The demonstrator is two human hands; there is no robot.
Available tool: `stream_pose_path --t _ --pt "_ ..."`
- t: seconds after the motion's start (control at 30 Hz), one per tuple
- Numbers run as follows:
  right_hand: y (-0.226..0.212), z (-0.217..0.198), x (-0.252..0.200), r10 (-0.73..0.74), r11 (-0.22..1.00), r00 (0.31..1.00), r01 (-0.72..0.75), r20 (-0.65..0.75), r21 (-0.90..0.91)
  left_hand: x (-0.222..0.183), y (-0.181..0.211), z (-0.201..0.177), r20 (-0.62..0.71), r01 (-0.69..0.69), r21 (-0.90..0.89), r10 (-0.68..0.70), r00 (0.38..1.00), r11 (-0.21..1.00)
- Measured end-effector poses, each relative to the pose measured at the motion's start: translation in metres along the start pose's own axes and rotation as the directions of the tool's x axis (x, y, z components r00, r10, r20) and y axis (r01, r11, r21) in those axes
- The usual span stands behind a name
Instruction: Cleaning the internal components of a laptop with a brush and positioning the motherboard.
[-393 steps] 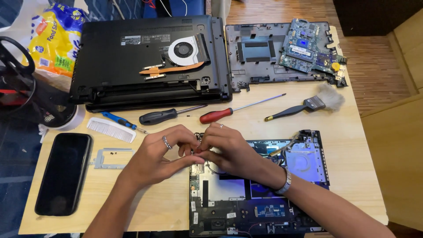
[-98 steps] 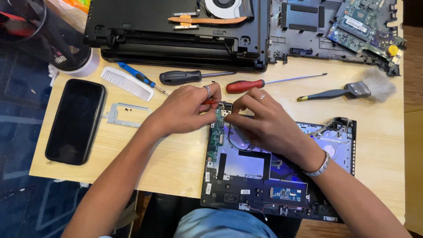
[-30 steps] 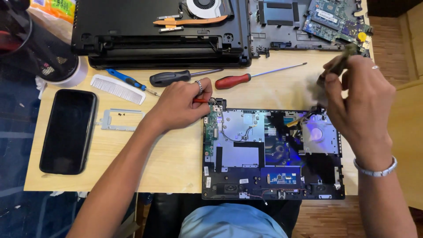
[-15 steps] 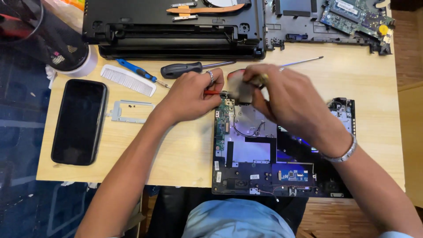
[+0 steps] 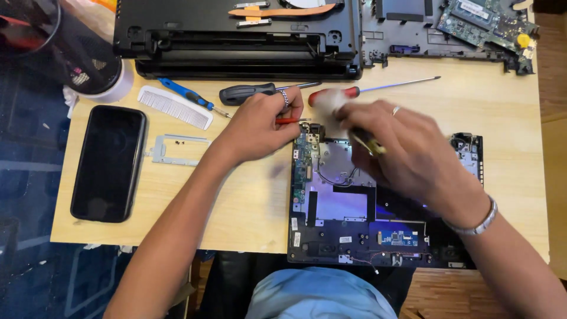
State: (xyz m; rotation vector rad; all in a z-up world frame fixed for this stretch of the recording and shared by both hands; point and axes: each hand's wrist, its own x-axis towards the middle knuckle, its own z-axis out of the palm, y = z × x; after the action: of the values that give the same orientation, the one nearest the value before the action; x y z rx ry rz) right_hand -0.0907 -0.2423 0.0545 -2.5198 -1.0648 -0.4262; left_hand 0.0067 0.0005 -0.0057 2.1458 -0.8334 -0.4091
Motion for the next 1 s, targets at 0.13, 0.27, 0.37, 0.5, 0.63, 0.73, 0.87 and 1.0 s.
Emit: stream_pose_path --t 0.13,0.27,0.37,0.5,0.63,0.73,0.87,1.0 --pt "-0.027 0.003 -0.003 -0.006 0.792 0.972 -0.138 0.234 0.595 0.002 -0.001 0.002 0.010 0.027 -0.002 -0.027 1.000 1.000" --pt "-0.013 0.009 -0.007 -0.036 0.797 0.972 -0.112 0.233 0.593 0.001 -0.002 0.004 -0.007 0.025 0.050 -0.025 1.000 0.998" --pt "-0.004 0.011 -0.014 0.066 0.968 0.995 -0.080 0.070 0.236 0.003 -0.001 0.004 -0.015 0.021 0.072 -0.020 1.000 0.997" --pt "-0.033 0.000 -0.003 -0.079 0.737 0.965 -0.113 0.250 0.667 0.004 -0.003 0.006 -0.022 0.021 0.073 -0.020 1.000 0.997" --pt "-0.020 -0.001 -0.006 -0.089 0.671 0.933 -0.203 0.349 0.713 0.002 -0.002 0.006 -0.020 0.015 0.087 -0.013 1.000 0.996" --pt "-0.010 0.003 -0.009 0.071 0.993 0.997 -0.074 0.034 0.093 0.003 -0.002 0.008 -0.029 0.010 0.074 -0.008 1.000 0.997" --pt "-0.038 0.003 0.003 -0.050 0.845 0.981 -0.059 0.188 0.532 0.003 -0.002 0.006 -0.034 0.017 0.117 -0.013 0.999 0.993" --pt "-0.035 -0.002 0.006 -0.015 0.719 0.957 -0.191 0.290 0.668 0.003 -0.002 0.006 -0.019 0.030 0.112 -0.028 0.999 0.993"
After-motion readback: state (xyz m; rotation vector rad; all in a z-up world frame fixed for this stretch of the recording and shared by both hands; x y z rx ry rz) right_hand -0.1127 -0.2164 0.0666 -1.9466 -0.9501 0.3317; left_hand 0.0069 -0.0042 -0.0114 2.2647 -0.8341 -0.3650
